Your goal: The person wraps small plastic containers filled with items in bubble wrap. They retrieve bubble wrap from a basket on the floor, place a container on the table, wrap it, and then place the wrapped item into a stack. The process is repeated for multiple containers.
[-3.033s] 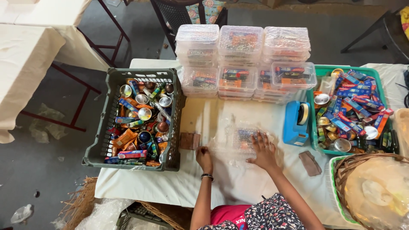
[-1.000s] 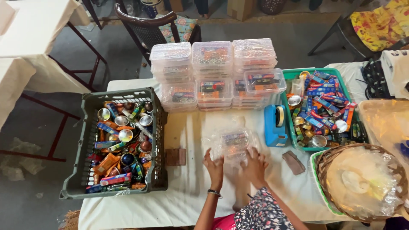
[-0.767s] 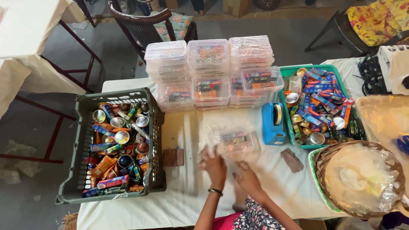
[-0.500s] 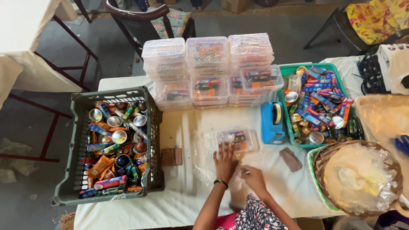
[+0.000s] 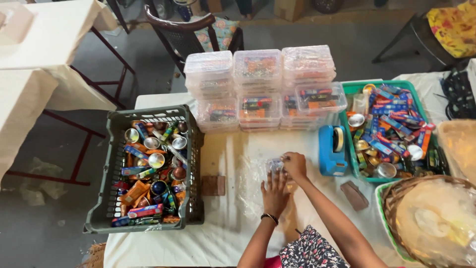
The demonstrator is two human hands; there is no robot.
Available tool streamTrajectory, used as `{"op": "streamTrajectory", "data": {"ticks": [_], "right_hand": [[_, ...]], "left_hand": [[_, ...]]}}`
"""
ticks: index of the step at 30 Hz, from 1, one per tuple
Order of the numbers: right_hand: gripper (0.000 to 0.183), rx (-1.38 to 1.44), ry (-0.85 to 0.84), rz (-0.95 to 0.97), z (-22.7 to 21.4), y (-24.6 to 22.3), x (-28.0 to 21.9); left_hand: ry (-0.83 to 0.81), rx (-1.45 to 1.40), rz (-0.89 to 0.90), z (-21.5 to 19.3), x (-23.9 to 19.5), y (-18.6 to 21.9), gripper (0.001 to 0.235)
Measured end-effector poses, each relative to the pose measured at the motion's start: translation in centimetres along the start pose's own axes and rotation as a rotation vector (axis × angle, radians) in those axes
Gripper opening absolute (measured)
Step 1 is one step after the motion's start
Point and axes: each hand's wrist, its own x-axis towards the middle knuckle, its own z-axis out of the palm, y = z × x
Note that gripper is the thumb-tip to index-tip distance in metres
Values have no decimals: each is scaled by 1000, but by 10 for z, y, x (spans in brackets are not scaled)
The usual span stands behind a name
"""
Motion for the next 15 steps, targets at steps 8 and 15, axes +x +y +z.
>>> {"op": "streamTrajectory", "data": {"ticks": [8,15], "right_hand": [[11,155,427,-175,-46,-49,24],[15,782,1125,-607,-301,-167,67]], "left_hand": [[-85,-33,12,-3,-3,-2,97],[-84,-16,37,5,0,-1,95]]}}
